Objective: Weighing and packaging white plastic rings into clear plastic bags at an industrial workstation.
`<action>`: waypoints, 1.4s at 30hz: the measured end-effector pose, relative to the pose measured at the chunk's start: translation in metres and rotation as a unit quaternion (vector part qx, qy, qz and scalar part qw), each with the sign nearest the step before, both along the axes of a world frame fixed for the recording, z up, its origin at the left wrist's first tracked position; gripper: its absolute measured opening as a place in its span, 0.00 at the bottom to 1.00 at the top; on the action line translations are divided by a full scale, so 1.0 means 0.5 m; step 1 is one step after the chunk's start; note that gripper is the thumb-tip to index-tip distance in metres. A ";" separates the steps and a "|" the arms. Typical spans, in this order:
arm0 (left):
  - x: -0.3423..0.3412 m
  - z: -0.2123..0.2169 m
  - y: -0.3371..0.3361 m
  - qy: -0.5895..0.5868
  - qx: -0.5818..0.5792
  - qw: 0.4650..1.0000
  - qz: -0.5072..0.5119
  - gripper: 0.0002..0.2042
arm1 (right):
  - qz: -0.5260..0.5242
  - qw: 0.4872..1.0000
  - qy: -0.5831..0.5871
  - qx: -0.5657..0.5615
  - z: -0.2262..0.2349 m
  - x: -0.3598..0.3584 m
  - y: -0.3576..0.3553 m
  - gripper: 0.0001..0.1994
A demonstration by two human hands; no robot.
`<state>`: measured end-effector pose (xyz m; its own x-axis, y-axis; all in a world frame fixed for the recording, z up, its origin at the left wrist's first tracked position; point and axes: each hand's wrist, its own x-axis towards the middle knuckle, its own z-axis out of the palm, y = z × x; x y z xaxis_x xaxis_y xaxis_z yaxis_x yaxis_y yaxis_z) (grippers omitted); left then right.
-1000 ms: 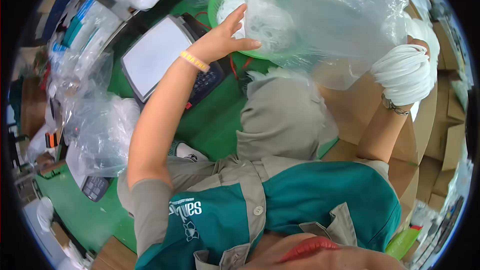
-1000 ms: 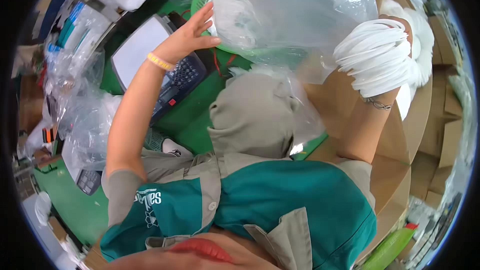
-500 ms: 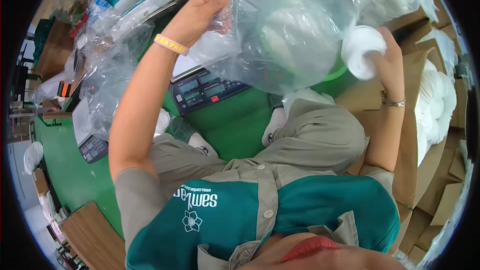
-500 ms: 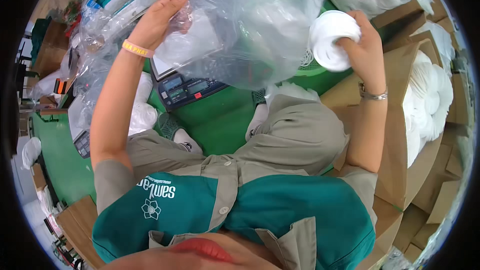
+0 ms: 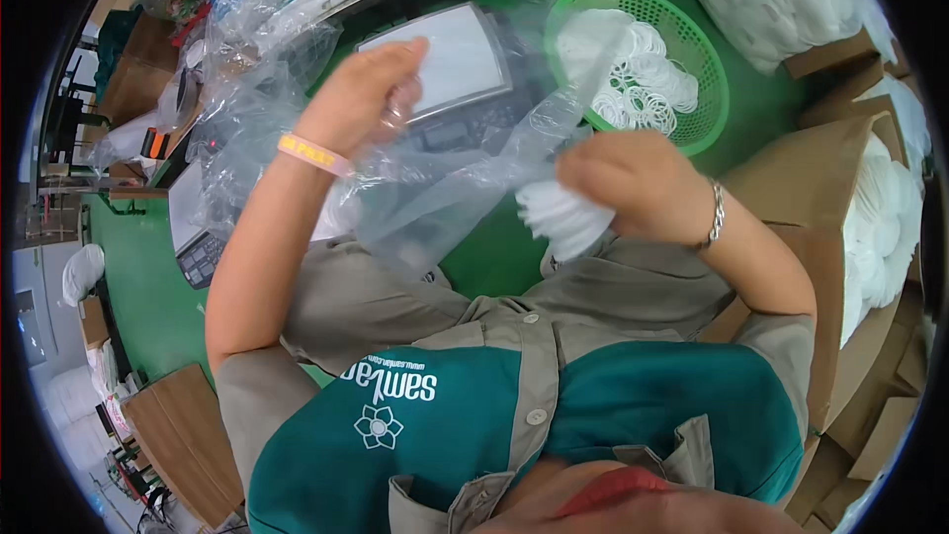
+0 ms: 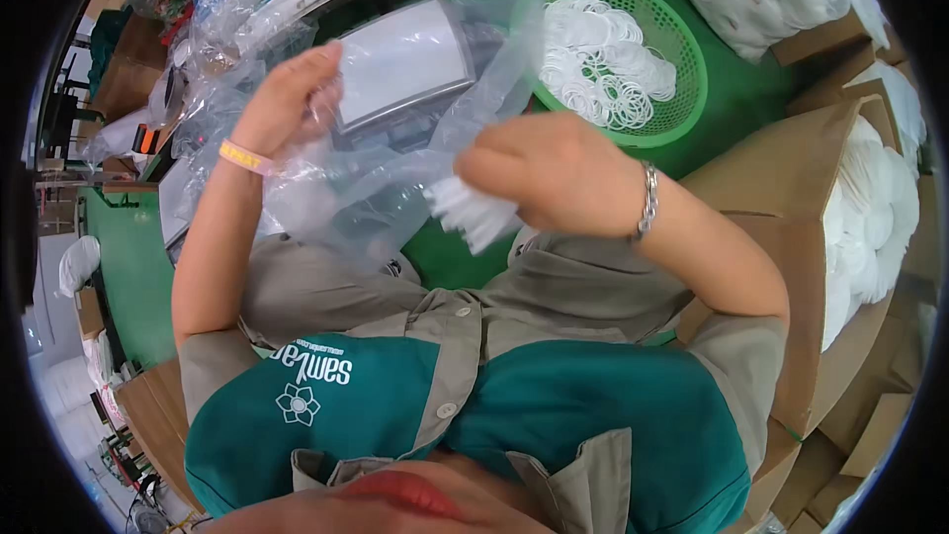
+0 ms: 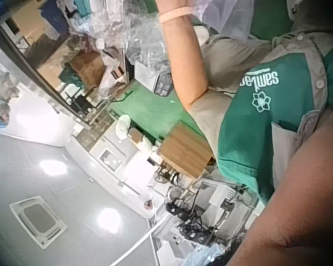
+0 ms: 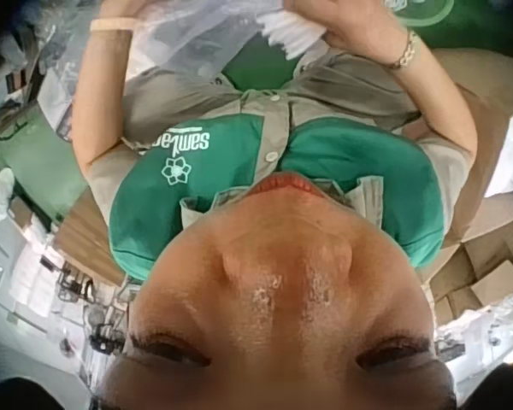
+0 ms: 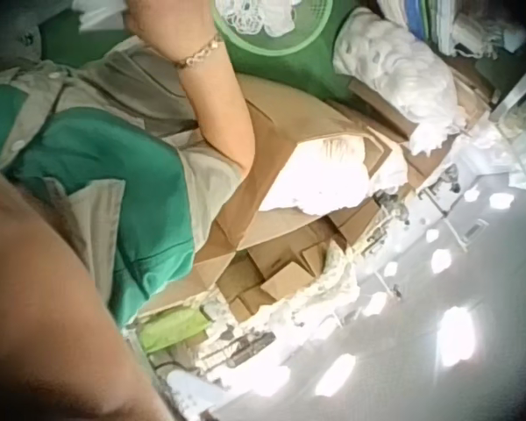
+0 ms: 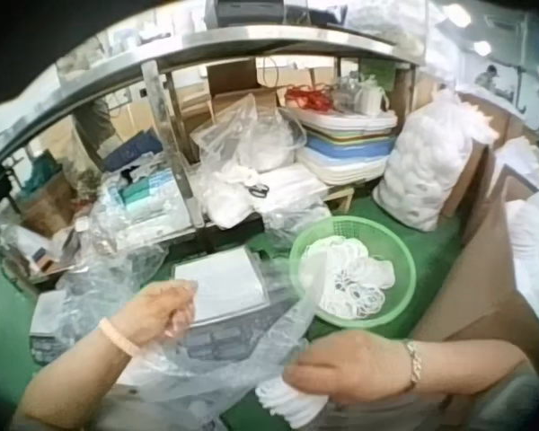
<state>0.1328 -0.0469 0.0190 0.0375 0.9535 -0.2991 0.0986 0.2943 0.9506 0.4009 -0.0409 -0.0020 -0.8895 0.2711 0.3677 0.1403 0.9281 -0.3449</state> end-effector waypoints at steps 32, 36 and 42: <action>-0.022 -0.076 0.025 0.439 0.100 0.892 -0.047 0.27 | -0.474 0.783 -0.047 -0.401 -0.415 0.178 0.640 0.39; -0.054 -0.103 0.070 0.430 0.154 0.885 -0.084 0.18 | -0.530 0.765 -0.034 -0.365 -0.651 0.240 0.691 0.62; -0.039 -0.115 0.125 0.387 0.092 0.916 -0.052 0.24 | -0.564 0.759 -0.084 -0.316 -0.737 0.206 0.733 0.69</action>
